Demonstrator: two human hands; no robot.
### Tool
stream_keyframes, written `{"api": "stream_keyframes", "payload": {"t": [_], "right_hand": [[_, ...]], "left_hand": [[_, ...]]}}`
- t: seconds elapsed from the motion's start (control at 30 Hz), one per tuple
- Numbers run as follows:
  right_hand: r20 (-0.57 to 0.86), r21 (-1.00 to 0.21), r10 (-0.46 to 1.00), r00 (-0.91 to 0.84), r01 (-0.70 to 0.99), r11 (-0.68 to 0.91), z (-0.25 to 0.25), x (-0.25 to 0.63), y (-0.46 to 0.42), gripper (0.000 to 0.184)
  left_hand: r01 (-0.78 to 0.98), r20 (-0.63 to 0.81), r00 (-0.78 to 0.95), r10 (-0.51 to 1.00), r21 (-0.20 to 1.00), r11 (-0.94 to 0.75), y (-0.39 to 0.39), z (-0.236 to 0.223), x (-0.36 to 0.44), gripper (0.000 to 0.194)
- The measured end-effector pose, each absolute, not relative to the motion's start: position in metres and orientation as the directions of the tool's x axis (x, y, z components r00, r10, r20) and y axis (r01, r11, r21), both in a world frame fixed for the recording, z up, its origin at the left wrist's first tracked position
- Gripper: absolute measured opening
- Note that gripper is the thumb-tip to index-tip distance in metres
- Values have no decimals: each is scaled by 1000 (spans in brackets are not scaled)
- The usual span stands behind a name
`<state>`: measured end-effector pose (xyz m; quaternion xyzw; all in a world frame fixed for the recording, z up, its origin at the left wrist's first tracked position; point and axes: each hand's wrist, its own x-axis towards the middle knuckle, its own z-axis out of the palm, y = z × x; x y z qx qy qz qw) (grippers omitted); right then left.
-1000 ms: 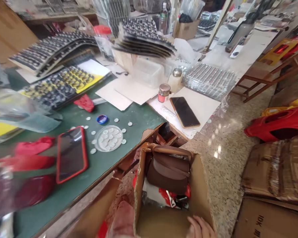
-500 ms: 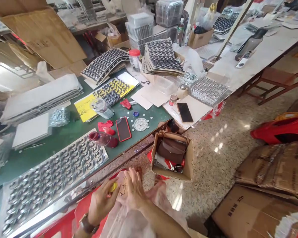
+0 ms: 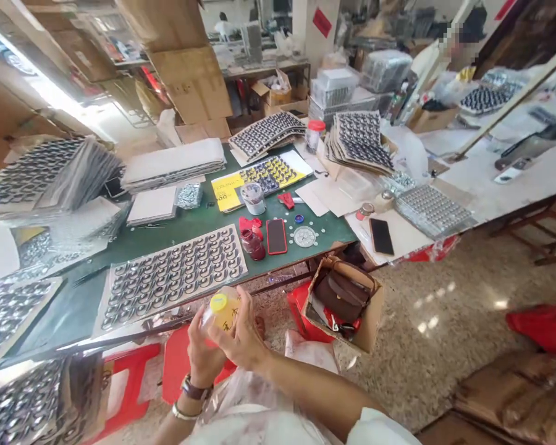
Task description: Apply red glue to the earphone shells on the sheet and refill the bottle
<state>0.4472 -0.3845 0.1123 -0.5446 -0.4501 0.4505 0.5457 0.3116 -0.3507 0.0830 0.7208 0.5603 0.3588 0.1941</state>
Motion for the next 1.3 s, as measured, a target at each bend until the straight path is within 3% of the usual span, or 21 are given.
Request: {"api": "stream_keyframes", "payload": {"t": [0.07, 0.13, 0.2, 0.3, 0.47, 0.67, 0.73, 0.8, 0.93, 1.03, 1.17, 1.3], "right_hand": [[52, -976, 973, 225, 218, 1, 122, 456, -378, 72], [174, -852, 959, 222, 523, 33, 131, 470, -370, 52], [303, -615, 942, 142, 785, 79, 140, 485, -361, 41], [460, -287, 887, -27, 941, 178, 152, 497, -353, 43], [617, -125, 751, -238, 912, 391, 175, 500, -348, 48], [768, -15, 553, -324, 854, 520, 227, 498, -330, 46], [754, -5, 577, -314, 875, 484, 244, 496, -322, 48], [686, -27, 686, -243, 934, 357, 258, 493, -315, 48], [567, -34, 824, -7, 999, 32, 267, 489, -300, 48], [661, -44, 749, -32, 996, 81, 260, 491, -290, 47], [712, 27, 683, -162, 979, 204, 256, 500, -285, 39], [728, 117, 583, -361, 903, 413, 262, 496, -285, 36]], "left_hand": [[662, 323, 166, 932, 663, -348, -346, 84, 311, 79], [638, 324, 282, 903, 640, -428, -340, 86, 307, 70], [606, 331, 370, 868, 622, -496, -336, 87, 300, 65], [557, 353, 456, 817, 602, -572, -330, 93, 291, 65], [374, 255, 689, 678, 676, -635, -305, 130, 281, 70], [197, 226, 846, 483, 709, -677, -246, 197, 276, 64], [178, 198, 872, 448, 724, -666, -233, 211, 277, 64], [233, 196, 838, 510, 716, -658, -230, 217, 280, 70], [498, 396, 591, 703, 507, -704, -247, 207, 292, 80], [549, 489, 530, 692, 424, -720, -256, 199, 298, 81], [355, 362, 683, 634, 594, -722, -241, 208, 296, 81], [61, 212, 874, 437, 845, -532, -207, 218, 300, 77]]}}
